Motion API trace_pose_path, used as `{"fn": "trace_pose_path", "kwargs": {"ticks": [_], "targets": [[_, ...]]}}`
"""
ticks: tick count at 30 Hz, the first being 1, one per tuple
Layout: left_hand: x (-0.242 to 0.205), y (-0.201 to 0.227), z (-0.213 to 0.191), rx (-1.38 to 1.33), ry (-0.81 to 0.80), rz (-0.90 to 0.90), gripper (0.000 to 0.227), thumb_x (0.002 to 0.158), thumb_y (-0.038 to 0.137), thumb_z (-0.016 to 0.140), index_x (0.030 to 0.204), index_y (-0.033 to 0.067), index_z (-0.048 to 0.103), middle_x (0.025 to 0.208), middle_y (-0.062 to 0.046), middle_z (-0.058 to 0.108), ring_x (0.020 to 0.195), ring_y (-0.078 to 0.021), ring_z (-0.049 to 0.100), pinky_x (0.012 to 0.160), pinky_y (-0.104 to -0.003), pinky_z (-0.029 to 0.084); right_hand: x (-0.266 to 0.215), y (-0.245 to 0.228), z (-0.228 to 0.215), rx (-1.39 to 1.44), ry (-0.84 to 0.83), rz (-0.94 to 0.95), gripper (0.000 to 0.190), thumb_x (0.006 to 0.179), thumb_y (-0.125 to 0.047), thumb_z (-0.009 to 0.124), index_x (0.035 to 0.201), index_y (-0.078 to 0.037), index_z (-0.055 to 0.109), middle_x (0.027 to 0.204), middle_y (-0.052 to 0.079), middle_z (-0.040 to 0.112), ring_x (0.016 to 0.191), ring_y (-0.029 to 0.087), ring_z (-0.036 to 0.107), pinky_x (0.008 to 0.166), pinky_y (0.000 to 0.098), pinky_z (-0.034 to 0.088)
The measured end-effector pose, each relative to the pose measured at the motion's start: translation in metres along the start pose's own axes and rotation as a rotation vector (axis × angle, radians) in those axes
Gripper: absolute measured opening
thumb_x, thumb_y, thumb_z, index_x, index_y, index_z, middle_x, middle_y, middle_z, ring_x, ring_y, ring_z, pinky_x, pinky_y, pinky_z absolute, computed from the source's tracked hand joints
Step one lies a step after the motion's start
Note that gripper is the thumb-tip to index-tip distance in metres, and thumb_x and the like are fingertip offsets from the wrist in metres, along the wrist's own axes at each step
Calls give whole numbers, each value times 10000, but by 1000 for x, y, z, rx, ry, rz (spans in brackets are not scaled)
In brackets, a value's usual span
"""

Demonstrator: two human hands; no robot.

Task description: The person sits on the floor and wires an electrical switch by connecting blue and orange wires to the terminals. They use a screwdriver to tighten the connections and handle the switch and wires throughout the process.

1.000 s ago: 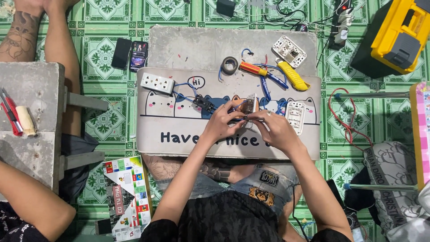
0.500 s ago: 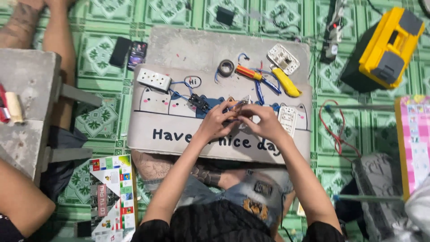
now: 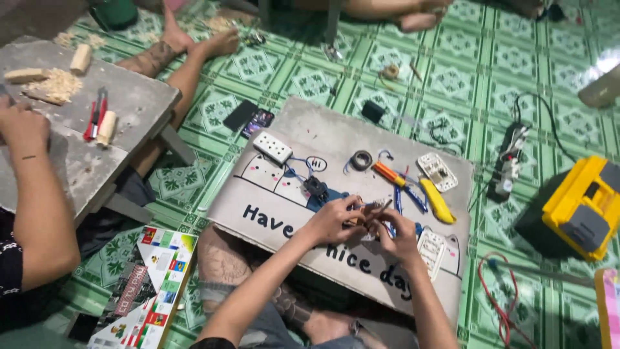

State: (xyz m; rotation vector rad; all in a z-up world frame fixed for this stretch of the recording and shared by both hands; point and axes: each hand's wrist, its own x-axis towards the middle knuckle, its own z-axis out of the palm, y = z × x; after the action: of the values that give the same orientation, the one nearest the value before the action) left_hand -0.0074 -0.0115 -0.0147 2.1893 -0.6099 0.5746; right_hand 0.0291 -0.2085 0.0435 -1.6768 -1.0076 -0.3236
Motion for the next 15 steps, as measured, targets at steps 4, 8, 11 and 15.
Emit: {"fn": "trace_pose_path", "kwargs": {"ticks": [4,8,11,15], "targets": [[-1,-7,2,12,-22,2,142,873,329,764,924,233,672,993,-7,544,801,-302,673,763,-388,561,-8,11,6,102,42,16,210,799,101,729,977,-8,755,702,125,770,541,261,740,584,356,611],[-4,-16,11,22,-34,-1,133,889,353,744,954,258,677,1001,6,532,803,-283,668,768,-375,559,-5,10,8,210,99,20,226,802,116,735,1012,31,740,771,162,774,599,237,718,576,354,573],[-8,-20,15,35,-43,11,137,894,347,736,979,258,676,1009,0,526,805,-285,666,759,-380,561,-9,19,6,232,118,32,222,801,105,754,1011,35,733,792,163,777,613,224,711,565,340,563],[-5,-13,2,17,-84,-2,139,878,284,750,996,236,694,1027,-25,536,796,-284,666,759,-377,552,-17,33,5,264,120,94,225,758,115,787,962,36,736,776,173,778,648,248,746,565,352,588]]}}
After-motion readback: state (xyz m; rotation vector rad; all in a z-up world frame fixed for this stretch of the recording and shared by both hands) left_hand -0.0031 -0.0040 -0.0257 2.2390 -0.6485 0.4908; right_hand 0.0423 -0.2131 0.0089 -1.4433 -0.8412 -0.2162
